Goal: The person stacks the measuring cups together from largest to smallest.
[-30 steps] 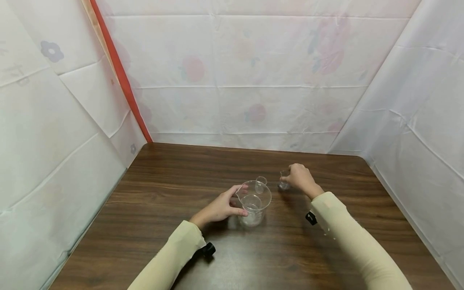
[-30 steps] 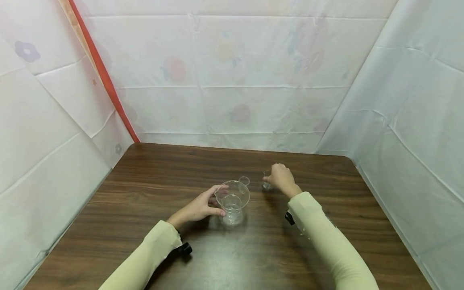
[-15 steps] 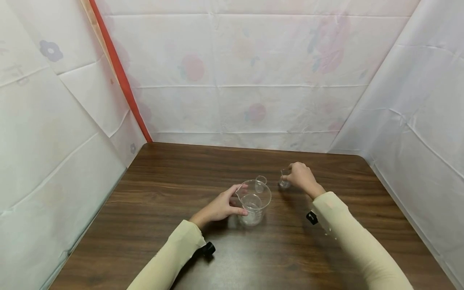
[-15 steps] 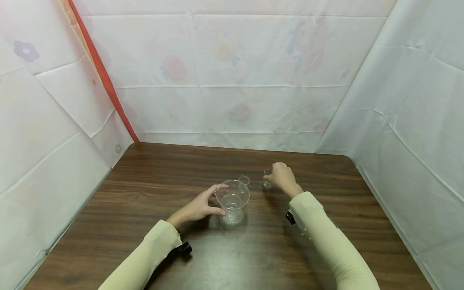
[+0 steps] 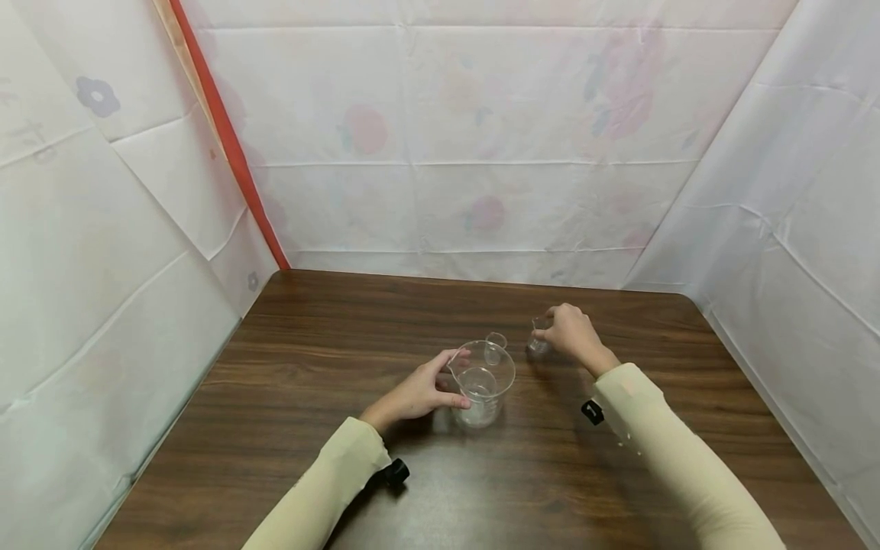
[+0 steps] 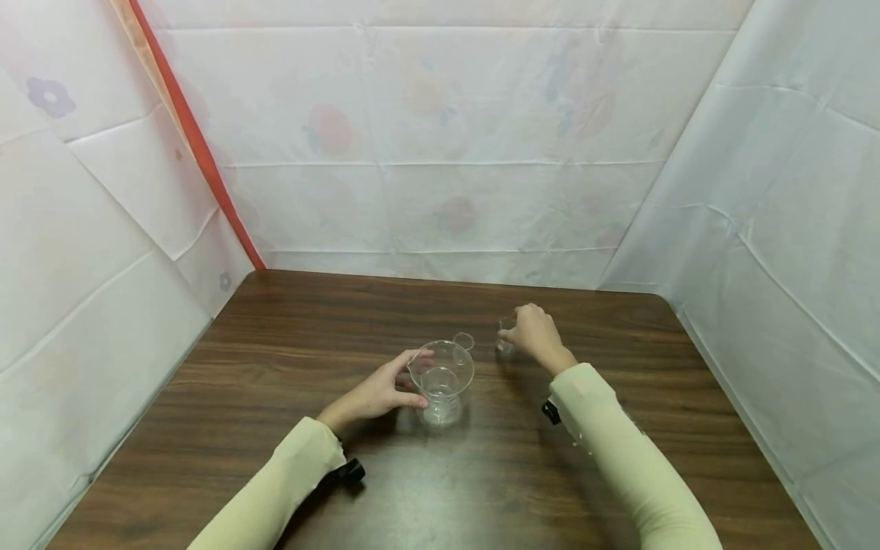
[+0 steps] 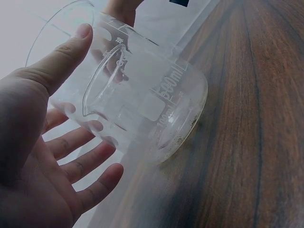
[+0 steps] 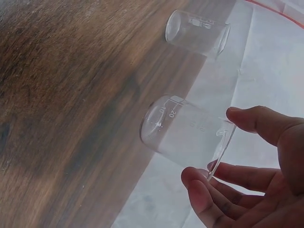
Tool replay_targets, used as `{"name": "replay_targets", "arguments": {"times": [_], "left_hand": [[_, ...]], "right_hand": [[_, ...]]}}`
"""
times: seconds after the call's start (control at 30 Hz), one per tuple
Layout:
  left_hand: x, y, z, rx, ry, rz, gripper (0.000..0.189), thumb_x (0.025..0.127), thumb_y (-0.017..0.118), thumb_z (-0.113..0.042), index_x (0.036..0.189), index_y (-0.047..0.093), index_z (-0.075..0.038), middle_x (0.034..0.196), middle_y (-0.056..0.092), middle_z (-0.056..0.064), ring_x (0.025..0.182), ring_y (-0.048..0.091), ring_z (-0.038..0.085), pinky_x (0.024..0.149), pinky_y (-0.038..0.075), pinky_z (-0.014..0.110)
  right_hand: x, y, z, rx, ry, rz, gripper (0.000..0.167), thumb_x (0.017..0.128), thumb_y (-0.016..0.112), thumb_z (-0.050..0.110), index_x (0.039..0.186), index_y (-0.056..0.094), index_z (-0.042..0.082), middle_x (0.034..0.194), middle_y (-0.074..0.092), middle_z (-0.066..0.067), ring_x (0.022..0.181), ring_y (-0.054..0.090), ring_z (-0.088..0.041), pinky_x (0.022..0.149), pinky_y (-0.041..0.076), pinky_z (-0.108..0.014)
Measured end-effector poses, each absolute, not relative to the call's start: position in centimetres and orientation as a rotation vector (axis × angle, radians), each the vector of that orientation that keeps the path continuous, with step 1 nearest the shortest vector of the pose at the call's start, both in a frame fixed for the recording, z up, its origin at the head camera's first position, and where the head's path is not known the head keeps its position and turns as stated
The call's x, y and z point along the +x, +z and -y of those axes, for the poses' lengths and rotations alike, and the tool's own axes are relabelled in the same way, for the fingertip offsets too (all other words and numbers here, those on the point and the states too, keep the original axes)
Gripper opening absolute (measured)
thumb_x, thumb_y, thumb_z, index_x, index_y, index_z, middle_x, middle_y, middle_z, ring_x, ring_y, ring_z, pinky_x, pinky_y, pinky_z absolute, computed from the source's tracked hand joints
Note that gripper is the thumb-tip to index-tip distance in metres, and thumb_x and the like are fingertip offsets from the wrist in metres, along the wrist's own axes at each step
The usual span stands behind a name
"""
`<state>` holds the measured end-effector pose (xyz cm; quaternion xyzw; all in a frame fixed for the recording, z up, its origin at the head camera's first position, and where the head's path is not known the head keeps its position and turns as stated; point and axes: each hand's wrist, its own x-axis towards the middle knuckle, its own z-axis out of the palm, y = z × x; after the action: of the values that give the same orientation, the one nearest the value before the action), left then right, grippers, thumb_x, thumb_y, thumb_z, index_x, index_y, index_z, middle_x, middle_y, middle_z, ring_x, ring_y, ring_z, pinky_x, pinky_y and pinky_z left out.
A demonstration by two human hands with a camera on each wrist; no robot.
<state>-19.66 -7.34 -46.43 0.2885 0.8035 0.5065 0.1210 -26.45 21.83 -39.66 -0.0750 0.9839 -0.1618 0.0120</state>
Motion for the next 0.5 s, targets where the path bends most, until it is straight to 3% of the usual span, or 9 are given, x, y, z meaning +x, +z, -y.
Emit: {"name": "replay_targets", "arguments": {"times": [0.5], "left_hand": [[-19.6, -46.4, 7.4, 0.854, 1.490, -2.342, 0.081, 0.081, 0.081, -0.027, 0.147, 0.037, -0.009, 0.143, 0.052, 0.009, 0.124, 0.054, 0.027, 0.097, 0.050, 0.044]], "right_hand": [[-25.7, -38.4, -21.2, -0.270, -0.464, -3.107, 0.050, 0.085, 0.073, 0.029, 0.117, 0.065, -0.008, 0.112, 0.064, -0.027, 0.104, 0.061, -0.042, 0.091, 0.048, -0.055]]}}
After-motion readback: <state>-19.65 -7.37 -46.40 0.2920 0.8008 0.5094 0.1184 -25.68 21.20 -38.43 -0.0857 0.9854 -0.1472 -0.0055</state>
